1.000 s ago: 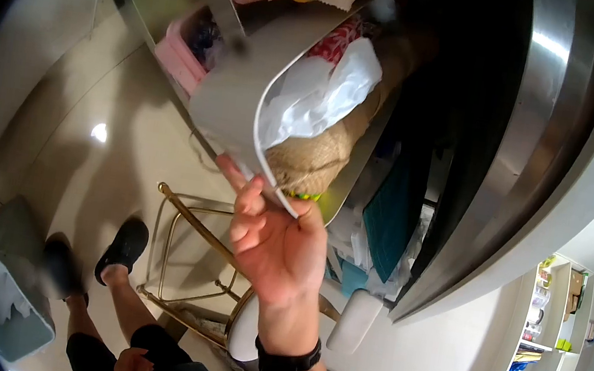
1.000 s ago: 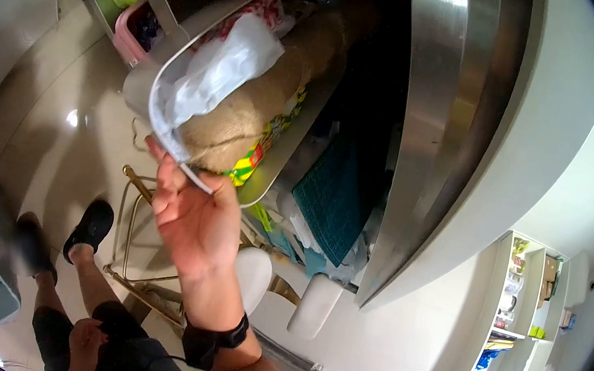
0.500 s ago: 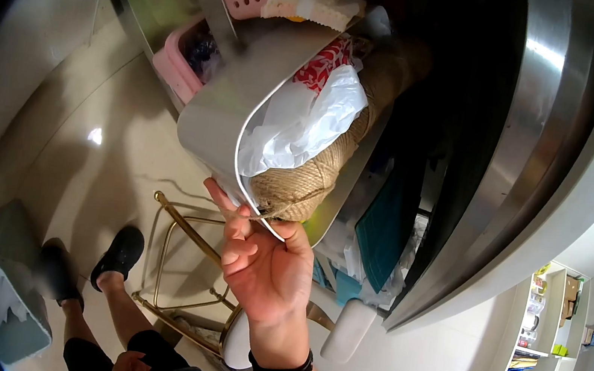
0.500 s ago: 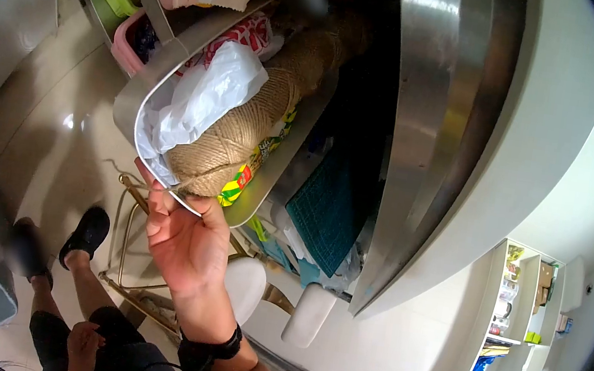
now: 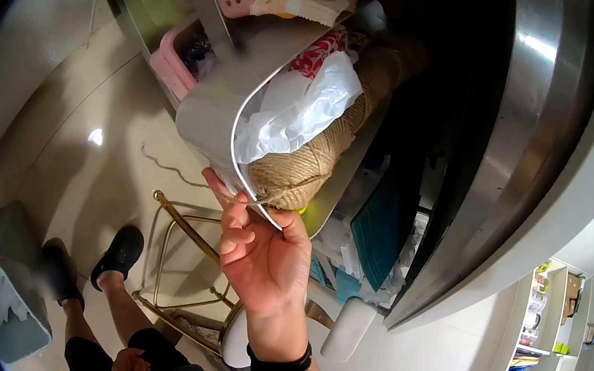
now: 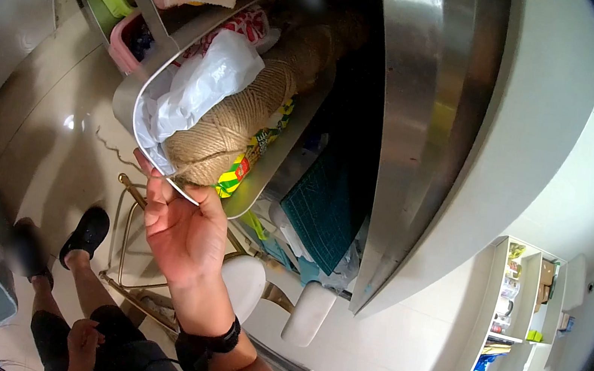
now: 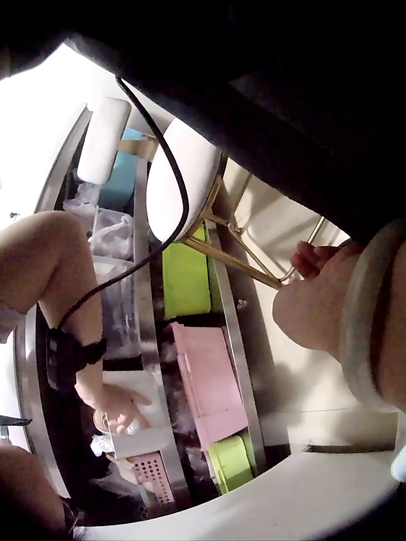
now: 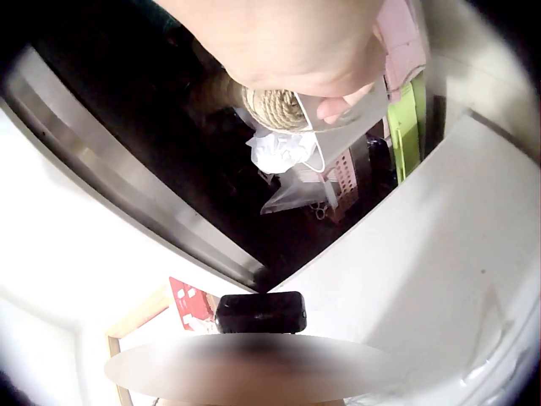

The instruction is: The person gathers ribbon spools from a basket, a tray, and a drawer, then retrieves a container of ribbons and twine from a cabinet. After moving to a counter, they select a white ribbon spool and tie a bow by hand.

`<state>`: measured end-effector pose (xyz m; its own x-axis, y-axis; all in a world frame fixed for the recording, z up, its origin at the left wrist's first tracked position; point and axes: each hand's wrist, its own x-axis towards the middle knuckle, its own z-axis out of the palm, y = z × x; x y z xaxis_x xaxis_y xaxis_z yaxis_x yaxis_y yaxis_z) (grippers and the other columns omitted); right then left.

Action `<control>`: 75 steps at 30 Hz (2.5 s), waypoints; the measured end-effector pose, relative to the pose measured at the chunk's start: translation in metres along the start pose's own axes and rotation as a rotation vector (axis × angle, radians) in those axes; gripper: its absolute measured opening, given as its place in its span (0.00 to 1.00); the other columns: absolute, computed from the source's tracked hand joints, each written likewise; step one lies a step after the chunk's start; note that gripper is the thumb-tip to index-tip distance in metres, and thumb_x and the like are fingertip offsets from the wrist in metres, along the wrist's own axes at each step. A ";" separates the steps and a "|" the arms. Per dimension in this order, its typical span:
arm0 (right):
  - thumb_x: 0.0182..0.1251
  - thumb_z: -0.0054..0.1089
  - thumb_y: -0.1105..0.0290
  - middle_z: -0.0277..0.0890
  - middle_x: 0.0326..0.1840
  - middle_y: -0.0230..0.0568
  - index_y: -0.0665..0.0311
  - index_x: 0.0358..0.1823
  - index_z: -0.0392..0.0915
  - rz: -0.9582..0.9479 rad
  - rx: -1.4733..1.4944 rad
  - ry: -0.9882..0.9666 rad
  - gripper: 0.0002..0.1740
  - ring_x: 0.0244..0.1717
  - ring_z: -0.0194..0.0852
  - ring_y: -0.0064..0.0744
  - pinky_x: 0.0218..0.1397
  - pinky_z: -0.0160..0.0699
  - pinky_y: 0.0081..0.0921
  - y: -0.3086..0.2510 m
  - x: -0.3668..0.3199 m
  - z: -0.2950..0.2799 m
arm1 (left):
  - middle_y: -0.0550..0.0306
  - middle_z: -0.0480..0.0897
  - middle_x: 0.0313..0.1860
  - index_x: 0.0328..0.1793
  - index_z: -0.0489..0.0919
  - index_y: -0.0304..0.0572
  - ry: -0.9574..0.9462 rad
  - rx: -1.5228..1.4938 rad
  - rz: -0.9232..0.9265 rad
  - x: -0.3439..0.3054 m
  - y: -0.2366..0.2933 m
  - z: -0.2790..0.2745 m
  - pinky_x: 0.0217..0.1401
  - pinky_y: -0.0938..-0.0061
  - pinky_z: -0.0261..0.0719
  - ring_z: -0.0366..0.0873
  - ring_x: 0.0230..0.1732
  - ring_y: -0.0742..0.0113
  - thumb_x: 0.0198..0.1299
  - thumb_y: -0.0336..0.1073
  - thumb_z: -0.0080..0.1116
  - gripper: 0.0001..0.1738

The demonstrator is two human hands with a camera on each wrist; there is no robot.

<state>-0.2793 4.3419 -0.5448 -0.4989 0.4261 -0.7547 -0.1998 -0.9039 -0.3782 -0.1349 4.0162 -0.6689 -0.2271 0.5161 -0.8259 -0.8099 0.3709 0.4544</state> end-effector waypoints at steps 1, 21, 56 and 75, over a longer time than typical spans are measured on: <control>0.59 0.44 0.71 0.71 0.57 0.55 0.71 0.62 0.60 -0.002 -0.016 0.004 0.28 0.43 0.79 0.29 0.41 0.79 0.20 0.000 0.000 0.000 | 0.58 0.77 0.28 0.47 0.72 0.38 -0.006 0.037 0.008 0.000 0.003 0.000 0.32 0.80 0.72 0.76 0.28 0.73 0.61 0.23 0.46 0.09; 0.60 0.49 0.72 0.75 0.47 0.43 0.70 0.50 0.69 0.090 0.096 -0.061 0.17 0.50 0.73 0.32 0.49 0.73 0.24 0.061 -0.073 -0.064 | 0.54 0.78 0.26 0.47 0.72 0.34 0.112 0.148 0.131 -0.028 0.002 -0.021 0.28 0.79 0.73 0.77 0.28 0.71 0.62 0.27 0.49 0.08; 0.68 0.42 0.53 0.54 0.68 0.65 0.78 0.62 0.56 -0.309 -0.062 0.028 0.34 0.47 0.79 0.30 0.34 0.82 0.19 -0.194 -0.300 0.054 | 0.55 0.78 0.31 0.49 0.73 0.36 0.251 0.234 0.349 -0.169 0.152 -0.119 0.37 0.78 0.77 0.79 0.32 0.69 0.59 0.27 0.50 0.11; 0.64 0.52 0.56 0.77 0.50 0.39 0.60 0.56 0.69 -0.827 -0.650 0.094 0.23 0.38 0.76 0.27 0.38 0.70 0.22 -0.086 0.152 0.118 | 0.37 0.73 0.59 0.50 0.78 0.27 -0.150 2.003 0.230 0.065 0.050 -0.180 0.73 0.58 0.48 0.63 0.66 0.46 0.54 0.53 0.54 0.31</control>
<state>-0.4374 4.4799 -0.5638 -0.3408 0.9267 -0.1583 0.0560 -0.1481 -0.9874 -0.2880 3.9292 -0.7600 -0.0948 0.6781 -0.7289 0.8694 0.4131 0.2712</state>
